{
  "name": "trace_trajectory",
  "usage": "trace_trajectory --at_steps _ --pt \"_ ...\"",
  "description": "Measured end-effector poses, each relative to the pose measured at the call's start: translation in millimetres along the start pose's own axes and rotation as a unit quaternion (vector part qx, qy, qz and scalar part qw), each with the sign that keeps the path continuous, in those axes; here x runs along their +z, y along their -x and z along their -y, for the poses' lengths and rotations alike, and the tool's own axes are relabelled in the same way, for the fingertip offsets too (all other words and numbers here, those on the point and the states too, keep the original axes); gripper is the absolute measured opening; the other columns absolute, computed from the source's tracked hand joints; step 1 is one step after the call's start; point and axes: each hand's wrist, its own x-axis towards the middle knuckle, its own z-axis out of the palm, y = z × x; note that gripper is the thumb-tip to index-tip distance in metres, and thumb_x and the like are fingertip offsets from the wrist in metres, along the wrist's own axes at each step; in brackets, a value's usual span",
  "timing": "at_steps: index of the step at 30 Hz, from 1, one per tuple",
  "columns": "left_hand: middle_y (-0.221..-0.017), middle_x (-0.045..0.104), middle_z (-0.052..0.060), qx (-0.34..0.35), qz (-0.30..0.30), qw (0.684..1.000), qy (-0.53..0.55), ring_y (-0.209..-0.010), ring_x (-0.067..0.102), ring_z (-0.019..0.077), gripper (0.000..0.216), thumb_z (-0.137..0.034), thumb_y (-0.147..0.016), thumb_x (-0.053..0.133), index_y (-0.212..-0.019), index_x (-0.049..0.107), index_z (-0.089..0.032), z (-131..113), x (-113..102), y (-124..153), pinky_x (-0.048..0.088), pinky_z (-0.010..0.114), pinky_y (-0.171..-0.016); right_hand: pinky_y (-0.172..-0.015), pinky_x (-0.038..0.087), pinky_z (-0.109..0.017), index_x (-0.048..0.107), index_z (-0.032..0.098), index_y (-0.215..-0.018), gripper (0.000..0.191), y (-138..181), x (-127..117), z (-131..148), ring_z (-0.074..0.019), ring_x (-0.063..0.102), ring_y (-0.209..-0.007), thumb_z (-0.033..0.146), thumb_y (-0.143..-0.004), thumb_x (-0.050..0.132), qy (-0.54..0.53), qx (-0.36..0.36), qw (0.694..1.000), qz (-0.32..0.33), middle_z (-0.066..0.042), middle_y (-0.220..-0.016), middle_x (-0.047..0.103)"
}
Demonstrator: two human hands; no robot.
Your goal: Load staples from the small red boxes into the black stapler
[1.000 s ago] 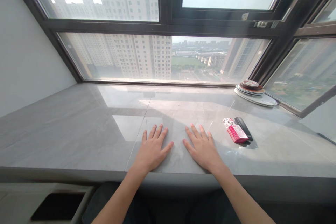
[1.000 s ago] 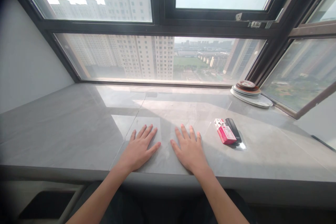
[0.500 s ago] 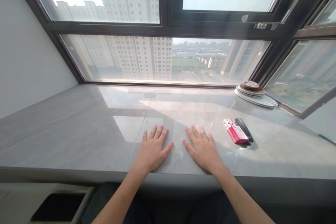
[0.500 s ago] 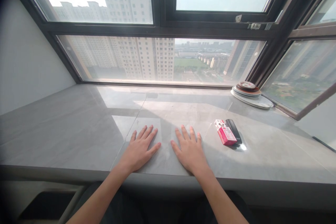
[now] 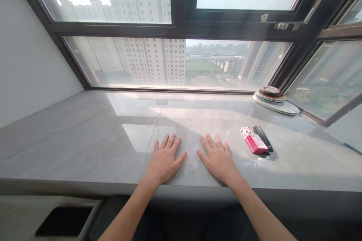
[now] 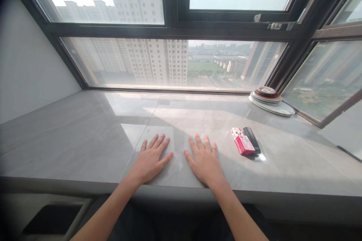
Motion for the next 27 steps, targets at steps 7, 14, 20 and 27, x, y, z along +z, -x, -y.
trace_trajectory --at_steps 7,14,20,27 --pt "-0.172 0.022 0.001 0.003 -0.003 1.000 0.001 -0.160 0.015 0.0303 0.065 -0.066 -0.105 0.028 -0.162 0.032 -0.036 0.3 0.7 -0.4 0.016 0.060 -0.127 -0.124 0.009 -0.063 0.029 0.035 -0.165 0.065 0.3 -0.7 0.1 -0.0368 0.010 -0.159 0.062 -0.106 0.028 -0.001 -0.003 1.000 -0.002 -0.001 -0.174 0.020" --pt "-0.172 0.023 0.001 0.000 -0.003 1.000 0.001 -0.160 0.015 0.0303 0.065 -0.066 -0.105 0.029 -0.162 0.032 -0.037 0.0 0.9 -0.8 0.016 0.060 -0.127 -0.124 0.009 -0.063 0.029 0.036 -0.165 0.065 0.0 1.7 -0.8 -0.0371 0.009 -0.159 0.062 -0.105 0.028 0.004 -0.003 1.000 -0.008 -0.001 -0.174 0.019" --pt "-0.172 0.022 0.000 -0.001 -0.006 1.000 0.003 -0.160 0.015 0.0307 0.066 -0.067 -0.104 0.030 -0.162 0.032 -0.037 -0.6 0.1 -0.2 0.015 0.060 -0.127 -0.124 0.009 -0.064 0.029 0.036 -0.165 0.066 0.1 2.2 -0.9 -0.0374 0.009 -0.159 0.062 -0.105 0.028 0.003 -0.002 1.000 -0.007 -0.001 -0.174 0.020" --pt "-0.173 0.020 0.001 0.002 -0.003 1.000 0.006 -0.161 0.013 0.0302 0.068 -0.069 -0.103 0.030 -0.163 0.030 -0.037 -0.4 0.3 -0.4 0.014 0.061 -0.127 -0.124 0.009 -0.064 0.029 0.035 -0.165 0.065 1.0 1.3 -0.5 -0.0373 0.009 -0.159 0.062 -0.105 0.028 0.004 -0.005 1.000 -0.011 -0.001 -0.174 0.020"
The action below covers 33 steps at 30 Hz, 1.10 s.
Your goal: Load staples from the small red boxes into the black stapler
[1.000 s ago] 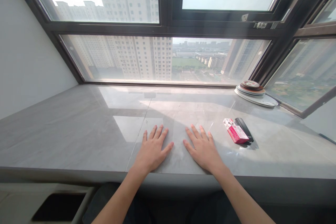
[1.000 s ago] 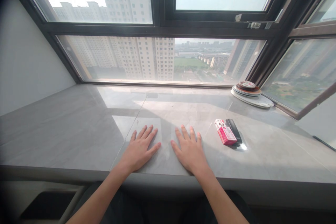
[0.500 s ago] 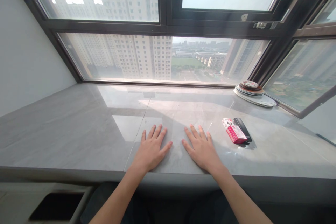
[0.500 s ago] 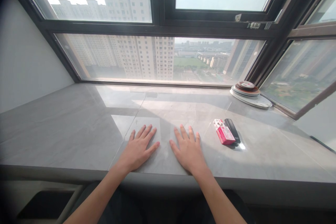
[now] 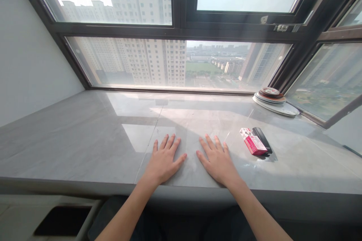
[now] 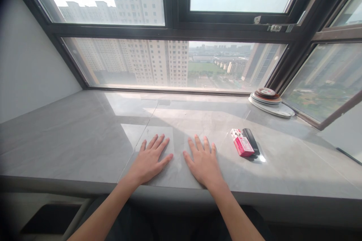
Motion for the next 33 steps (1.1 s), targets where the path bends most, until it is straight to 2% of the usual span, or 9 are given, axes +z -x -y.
trace_trajectory --at_steps 14,18,21,23,25,26,28,30,33 --pt "-0.172 0.022 0.000 -0.001 0.003 1.000 0.004 -0.160 0.015 0.0299 0.066 -0.068 -0.104 0.029 -0.163 0.030 -0.039 2 0 -3 0.015 0.061 -0.127 -0.125 0.011 -0.062 0.036 0.035 -0.163 0.062 0 -1 -5 -0.0354 0.011 -0.160 0.058 -0.105 0.034 -0.039 -0.001 0.999 0.009 0.000 -0.173 0.023" --pt "-0.172 0.022 -0.001 0.000 0.008 1.000 0.003 -0.160 0.016 0.0294 0.065 -0.068 -0.104 0.028 -0.162 0.031 -0.040 3 -2 -4 0.016 0.061 -0.127 -0.123 0.028 -0.052 0.045 0.032 -0.159 0.060 1 -24 -22 -0.0314 0.025 -0.157 0.055 -0.104 0.039 -0.158 -0.011 0.987 0.030 -0.002 -0.167 0.038" --pt "-0.172 0.022 -0.002 0.002 0.011 1.000 0.005 -0.160 0.016 0.0294 0.063 -0.067 -0.105 0.027 -0.162 0.031 -0.040 4 -3 -4 0.017 0.060 -0.127 -0.111 0.043 -0.044 0.053 0.032 -0.152 0.055 3 -50 -60 -0.0283 0.035 -0.153 0.052 -0.103 0.038 -0.212 0.021 0.973 -0.084 -0.003 -0.161 0.047" --pt "-0.172 0.022 -0.002 0.003 0.010 1.000 0.006 -0.160 0.016 0.0295 0.063 -0.066 -0.105 0.026 -0.162 0.031 -0.040 4 -3 -5 0.017 0.060 -0.127 -0.114 0.039 -0.048 0.062 0.029 -0.143 0.051 2 -65 -101 -0.0305 0.041 -0.147 0.052 -0.101 0.044 -0.178 0.057 0.964 -0.190 -0.006 -0.155 0.053" --pt "-0.172 0.023 -0.001 0.002 0.007 1.000 0.006 -0.160 0.017 0.0297 0.062 -0.065 -0.105 0.026 -0.162 0.032 -0.039 4 -2 -5 0.016 0.060 -0.127 -0.107 0.043 -0.049 0.066 0.024 -0.138 0.054 1 -72 -148 -0.0334 0.053 -0.133 0.055 -0.097 0.049 -0.164 0.138 0.948 -0.236 -0.015 -0.145 0.060" --pt "-0.172 0.024 -0.001 0.002 0.005 1.000 0.005 -0.160 0.017 0.0299 0.062 -0.065 -0.106 0.026 -0.162 0.033 -0.039 4 -2 -5 0.016 0.060 -0.127 -0.099 0.047 -0.048 0.068 0.022 -0.135 0.057 1 -73 -173 -0.0335 0.060 -0.121 0.058 -0.093 0.054 -0.178 0.188 0.938 -0.232 -0.018 -0.137 0.064" --pt "-0.171 0.025 0.000 0.001 0.004 1.000 0.006 -0.160 0.017 0.0302 0.062 -0.064 -0.106 0.026 -0.161 0.034 -0.038 4 -1 -5 0.016 0.059 -0.126 -0.080 0.051 -0.042 0.069 0.020 -0.133 0.060 1 -70 -216 -0.0280 0.068 -0.094 0.062 -0.092 0.055 -0.290 0.250 0.912 -0.143 -0.018 -0.115 0.072" --pt "-0.171 0.026 -0.001 0.002 0.007 1.000 0.008 -0.160 0.017 0.0301 0.062 -0.064 -0.106 0.025 -0.161 0.034 -0.038 4 -1 -6 0.016 0.060 -0.126 -0.059 0.046 -0.036 0.071 0.016 -0.129 0.066 2 -63 -247 -0.0216 0.062 -0.065 0.068 -0.092 0.053 -0.411 0.248 0.877 -0.010 -0.014 -0.087 0.073" --pt "-0.171 0.025 -0.001 0.001 0.010 1.000 0.011 -0.160 0.016 0.0300 0.062 -0.064 -0.107 0.023 -0.162 0.034 -0.038 4 0 -6 0.015 0.060 -0.126 -0.049 0.038 -0.029 0.076 0.013 -0.115 0.066 4 -54 -263 -0.0146 0.048 -0.050 0.071 -0.085 0.067 -0.474 0.231 0.846 0.072 -0.006 -0.065 0.065"
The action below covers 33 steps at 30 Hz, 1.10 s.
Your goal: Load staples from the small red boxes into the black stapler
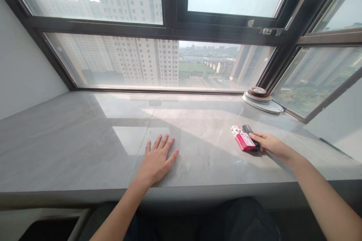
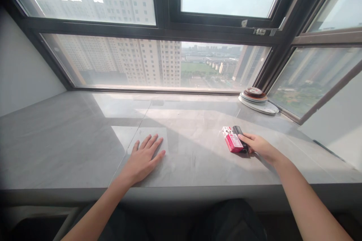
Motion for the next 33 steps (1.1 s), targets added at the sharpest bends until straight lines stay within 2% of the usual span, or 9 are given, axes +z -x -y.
trace_trajectory --at_steps 3,6,12,17,21,25,28,30,33 --pt "-0.171 0.025 -0.001 -0.002 -0.002 1.000 -0.001 -0.160 0.015 0.0305 0.062 -0.064 -0.106 0.024 -0.162 0.034 -0.038 0 1 0 0.014 0.060 -0.127 -0.049 0.039 -0.025 0.077 0.014 -0.111 0.065 4 16 6 -0.0123 0.049 -0.053 0.070 -0.079 0.077 -0.025 -0.004 1.000 0.017 -0.007 -0.073 0.069" --pt "-0.171 0.025 -0.001 -0.001 -0.006 1.000 0.003 -0.160 0.015 0.0309 0.061 -0.063 -0.107 0.024 -0.161 0.034 -0.039 1 2 0 0.014 0.060 -0.127 -0.048 0.039 -0.023 0.077 0.014 -0.114 0.064 9 51 25 -0.0112 0.051 -0.054 0.069 -0.081 0.075 -0.046 -0.018 0.998 0.043 -0.008 -0.077 0.071" --pt "-0.170 0.028 0.001 -0.004 -0.014 0.999 0.033 -0.160 0.017 0.0303 0.058 -0.059 -0.109 0.022 -0.160 0.038 -0.037 2 3 -1 0.013 0.060 -0.126 -0.051 0.052 -0.023 0.079 0.016 -0.112 0.056 19 160 73 -0.0131 0.060 -0.056 0.064 -0.085 0.074 -0.064 -0.074 0.994 0.051 -0.007 -0.079 0.073" --pt "-0.168 0.033 0.003 -0.027 -0.021 0.993 0.112 -0.160 0.019 0.0266 0.062 -0.058 -0.110 0.019 -0.167 0.016 -0.034 5 3 -2 0.009 0.059 -0.127 -0.056 0.062 -0.029 0.077 0.019 -0.118 0.053 29 252 111 -0.0198 0.069 -0.072 0.063 -0.089 0.070 -0.117 -0.126 0.980 0.097 -0.007 -0.089 0.075" --pt "-0.170 0.029 0.008 -0.048 -0.041 0.979 0.192 -0.157 0.027 0.0234 0.063 -0.057 -0.110 0.017 -0.167 0.013 -0.030 8 3 -3 0.011 0.054 -0.128 -0.048 0.059 -0.028 0.075 0.020 -0.121 0.054 32 303 131 -0.0204 0.069 -0.068 0.062 -0.088 0.069 -0.114 -0.158 0.976 0.096 -0.006 -0.089 0.074" --pt "-0.166 0.038 0.010 -0.073 -0.069 0.964 0.247 -0.154 0.033 0.0233 0.066 -0.059 -0.109 0.024 -0.166 0.018 -0.026 9 -1 -3 0.013 0.051 -0.128 -0.042 0.053 -0.026 0.075 0.020 -0.117 0.050 31 307 133 -0.0176 0.065 -0.055 0.061 -0.091 0.064 -0.070 -0.172 0.981 0.064 -0.004 -0.080 0.072" --pt "-0.164 0.041 0.011 -0.075 -0.090 0.957 0.264 -0.153 0.035 0.0260 0.068 -0.062 -0.107 0.035 -0.164 0.027 -0.025 9 -6 -1 0.017 0.049 -0.127 -0.040 0.047 -0.026 0.075 0.018 -0.110 0.050 33 278 119 -0.0153 0.059 -0.046 0.062 -0.091 0.061 -0.028 -0.155 0.987 0.021 -0.002 -0.073 0.068" --pt "-0.160 0.047 0.011 -0.086 -0.105 0.950 0.280 -0.148 0.042 0.0279 0.070 -0.064 -0.103 0.045 -0.161 0.033 -0.026 8 -8 -1 0.026 0.047 -0.124 -0.041 0.042 -0.026 0.075 0.018 -0.107 0.050 35 256 105 -0.0142 0.055 -0.043 0.063 -0.093 0.058 -0.002 -0.153 0.988 -0.019 -0.001 -0.069 0.065" --pt "-0.147 0.056 0.012 -0.126 -0.143 0.941 0.281 -0.134 0.054 0.0291 0.072 -0.063 -0.097 0.056 -0.155 0.041 -0.024 -3 -10 -3 0.040 0.044 -0.113 -0.048 0.042 -0.026 0.076 0.019 -0.109 0.049 39 235 90 -0.0154 0.055 -0.052 0.061 -0.094 0.055 0.022 -0.188 0.980 -0.063 -0.001 -0.069 0.064"
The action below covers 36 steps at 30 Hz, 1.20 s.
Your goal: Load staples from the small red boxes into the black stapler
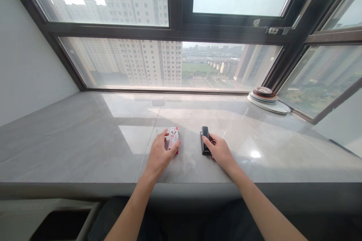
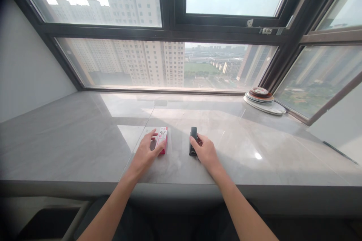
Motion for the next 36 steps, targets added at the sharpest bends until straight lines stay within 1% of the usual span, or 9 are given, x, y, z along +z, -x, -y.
trace_trajectory --at_steps 5,10,14,18,24,27,30,33,36 --pt "-0.134 0.056 0.018 -0.051 -0.086 0.983 -0.157 -0.128 0.052 0.0389 0.087 -0.054 -0.084 0.071 -0.155 0.037 -0.017 -26 20 -1 0.044 0.053 -0.103 -0.062 0.045 -0.027 0.077 0.019 -0.101 0.046 0 2 -2 -0.0184 0.059 -0.067 0.060 -0.093 0.057 0.022 -0.045 0.998 -0.023 -0.003 -0.078 0.068" --pt "-0.119 0.061 0.014 -0.044 -0.053 0.983 -0.169 -0.108 0.064 0.0300 0.067 -0.039 -0.088 0.064 -0.148 0.044 -0.017 -26 16 -2 0.050 0.038 -0.089 -0.055 0.040 -0.026 0.076 0.019 -0.100 0.049 0 4 -1 -0.0169 0.053 -0.060 0.064 -0.093 0.056 0.004 -0.030 0.999 -0.015 0.000 -0.067 0.060" --pt "-0.117 0.065 0.012 -0.027 -0.072 0.984 -0.158 -0.106 0.065 0.0281 0.064 -0.045 -0.090 0.064 -0.146 0.047 -0.017 -7 -8 -14 0.050 0.036 -0.089 -0.053 0.039 -0.026 0.077 0.019 -0.105 0.051 2 2 -2 -0.0159 0.051 -0.057 0.064 -0.093 0.057 -0.013 -0.021 1.000 -0.010 0.000 -0.067 0.059" --pt "-0.124 0.066 0.014 -0.050 -0.092 0.975 -0.194 -0.113 0.064 0.0302 0.066 -0.045 -0.086 0.067 -0.144 0.051 -0.017 27 -33 -48 0.048 0.037 -0.094 -0.052 0.041 -0.026 0.078 0.019 -0.104 0.051 3 2 0 -0.0158 0.051 -0.057 0.064 -0.091 0.058 -0.022 -0.017 0.999 -0.016 0.000 -0.067 0.059" --pt "-0.125 0.070 0.014 -0.068 -0.065 0.978 -0.187 -0.114 0.065 0.0283 0.056 -0.045 -0.088 0.067 -0.134 0.061 -0.016 61 -47 -86 0.046 0.034 -0.094 -0.052 0.042 -0.027 0.078 0.019 -0.108 0.051 3 1 3 -0.0153 0.050 -0.055 0.063 -0.091 0.059 -0.029 -0.009 1.000 -0.008 0.000 -0.068 0.060" --pt "-0.124 0.072 0.010 -0.062 -0.085 0.978 -0.182 -0.109 0.066 0.0270 0.049 -0.050 -0.090 0.064 -0.128 0.065 -0.019 61 -55 -78 0.047 0.033 -0.091 -0.049 0.042 -0.027 0.078 0.019 -0.112 0.053 3 0 2 -0.0147 0.049 -0.053 0.064 -0.090 0.060 -0.040 0.002 0.999 0.003 0.001 -0.068 0.059" --pt "-0.123 0.072 0.006 -0.053 -0.128 0.971 -0.197 -0.105 0.066 0.0265 0.049 -0.054 -0.090 0.064 -0.130 0.064 -0.025 62 -72 -54 0.048 0.034 -0.086 -0.048 0.041 -0.026 0.077 0.021 -0.116 0.053 3 0 1 -0.0147 0.049 -0.053 0.064 -0.090 0.060 -0.047 0.013 0.999 0.010 0.002 -0.067 0.057" --pt "-0.115 0.073 0.005 -0.080 -0.105 0.966 -0.222 -0.104 0.065 0.0292 0.052 -0.053 -0.087 0.068 -0.131 0.063 -0.026 68 -88 -27 0.049 0.036 -0.085 -0.050 0.042 -0.026 0.078 0.021 -0.115 0.051 3 1 0 -0.0149 0.051 -0.056 0.062 -0.091 0.061 -0.040 0.007 0.999 0.002 0.001 -0.069 0.059" --pt "-0.117 0.070 0.009 -0.088 -0.098 0.959 -0.251 -0.114 0.059 0.0347 0.050 -0.051 -0.087 0.069 -0.128 0.065 -0.024 67 -89 -7 0.048 0.043 -0.093 -0.053 0.042 -0.027 0.078 0.019 -0.114 0.052 2 1 -1 -0.0152 0.052 -0.056 0.063 -0.091 0.061 -0.030 0.004 1.000 -0.002 0.000 -0.070 0.061"
